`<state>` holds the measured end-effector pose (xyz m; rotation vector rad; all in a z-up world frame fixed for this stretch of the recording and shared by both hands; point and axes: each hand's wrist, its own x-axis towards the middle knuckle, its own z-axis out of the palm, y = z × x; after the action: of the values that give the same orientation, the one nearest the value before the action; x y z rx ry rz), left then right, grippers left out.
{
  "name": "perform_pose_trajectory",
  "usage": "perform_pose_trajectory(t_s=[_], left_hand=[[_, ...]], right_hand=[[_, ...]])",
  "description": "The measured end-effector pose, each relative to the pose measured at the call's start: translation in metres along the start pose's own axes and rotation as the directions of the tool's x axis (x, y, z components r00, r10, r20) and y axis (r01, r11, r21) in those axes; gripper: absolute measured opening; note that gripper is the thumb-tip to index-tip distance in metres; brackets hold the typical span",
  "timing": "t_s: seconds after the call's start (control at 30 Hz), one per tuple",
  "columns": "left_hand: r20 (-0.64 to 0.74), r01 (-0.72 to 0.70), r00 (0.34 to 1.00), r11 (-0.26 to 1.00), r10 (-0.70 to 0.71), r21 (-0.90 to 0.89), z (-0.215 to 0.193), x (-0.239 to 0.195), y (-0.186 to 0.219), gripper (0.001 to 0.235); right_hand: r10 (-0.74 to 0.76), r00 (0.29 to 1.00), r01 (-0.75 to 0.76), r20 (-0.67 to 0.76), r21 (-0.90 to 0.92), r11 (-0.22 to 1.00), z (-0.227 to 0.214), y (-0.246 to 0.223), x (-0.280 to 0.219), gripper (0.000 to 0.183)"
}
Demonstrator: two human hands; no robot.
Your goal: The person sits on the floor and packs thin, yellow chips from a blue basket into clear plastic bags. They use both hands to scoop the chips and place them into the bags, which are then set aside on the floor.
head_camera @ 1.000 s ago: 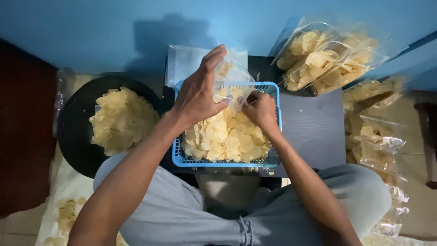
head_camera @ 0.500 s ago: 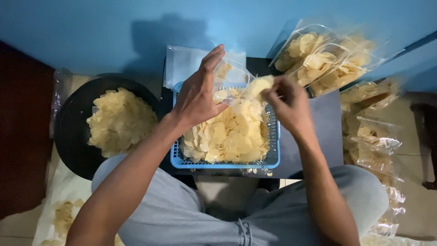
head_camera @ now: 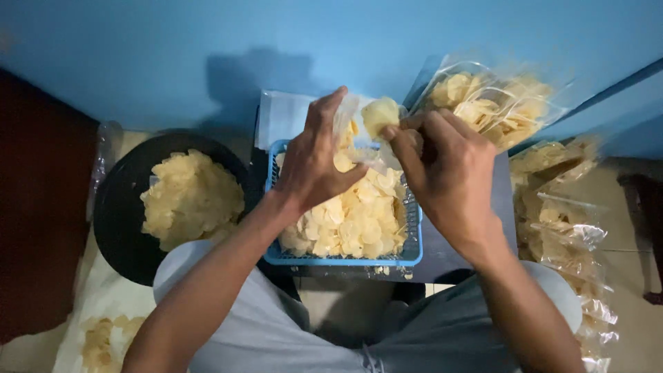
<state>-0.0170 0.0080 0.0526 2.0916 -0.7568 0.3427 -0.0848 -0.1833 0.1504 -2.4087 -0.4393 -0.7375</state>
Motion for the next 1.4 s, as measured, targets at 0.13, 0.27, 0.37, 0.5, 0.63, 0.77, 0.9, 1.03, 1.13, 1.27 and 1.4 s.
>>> perform_pose_trajectory(t_s=[0.13, 0.27, 0.37, 0.5, 0.63, 0.77, 0.9, 1.03, 1.13, 1.27, 1.4], left_hand=[[0.007, -0.036, 0.999, 0.998, 0.037, -0.045, -0.003, -0.003, 0.018, 0.094], [-0.012, -0.029, 1.000, 0.989, 0.027, -0.144, 0.006, -0.009, 0.021, 0.100], [0.075, 0.104, 0.993, 0.979, -0.092, -0.177, 0.004, -0.009, 0.025, 0.093], [0.124, 0.176, 0.980, 0.970, -0.156, -0.167, -0.004, -0.005, 0.027, 0.104], [0.104, 0.204, 0.975, 0.977, -0.198, -0.053, -0.007, -0.004, 0.018, 0.118], [-0.057, 0.119, 0.992, 0.990, -0.115, 0.071, -0.008, -0.005, 0.011, 0.105], [-0.065, 0.166, 0.985, 0.979, -0.159, 0.116, 0.000, -0.005, 0.000, 0.096], [-0.246, 0.018, 0.969, 0.998, -0.031, -0.055, -0.003, -0.004, 0.006, 0.089], [-0.258, 0.038, 0.964, 0.994, -0.062, -0.099, -0.001, -0.005, 0.009, 0.083], [-0.188, 0.147, 0.970, 0.987, -0.157, -0.067, -0.006, -0.008, 0.013, 0.092], [-0.170, 0.130, 0.975, 0.987, -0.144, -0.093, -0.005, -0.011, 0.013, 0.091]], right_hand=[[0.040, 0.993, -0.013, 0.115, -0.224, 0.974, -0.009, -0.003, 0.014, 0.035], [0.076, 0.992, -0.047, 0.098, -0.271, 0.962, 0.002, 0.004, 0.018, 0.033], [0.054, 0.994, -0.047, 0.096, -0.075, 0.996, 0.001, -0.002, 0.020, 0.022], [0.047, 0.986, -0.057, 0.162, 0.058, 0.997, -0.008, -0.007, 0.018, 0.019], [0.103, 0.989, -0.130, 0.103, 0.308, 0.942, -0.004, 0.005, 0.005, 0.017], [0.330, 0.940, -0.325, 0.086, 0.519, 0.790, 0.010, 0.034, -0.017, 0.024], [0.361, 0.923, -0.369, 0.129, 0.560, 0.742, 0.018, 0.049, -0.022, 0.030], [0.381, 0.903, -0.429, 0.197, 0.426, 0.797, 0.020, 0.060, -0.022, 0.025], [0.332, 0.866, -0.407, 0.374, 0.142, 0.902, 0.039, 0.098, -0.038, 0.019], [0.533, 0.473, -0.275, 0.702, -0.457, 0.846, 0.067, 0.121, -0.049, 0.029], [0.400, 0.528, -0.131, 0.749, -0.394, 0.910, 0.112, 0.161, -0.087, 0.059]])
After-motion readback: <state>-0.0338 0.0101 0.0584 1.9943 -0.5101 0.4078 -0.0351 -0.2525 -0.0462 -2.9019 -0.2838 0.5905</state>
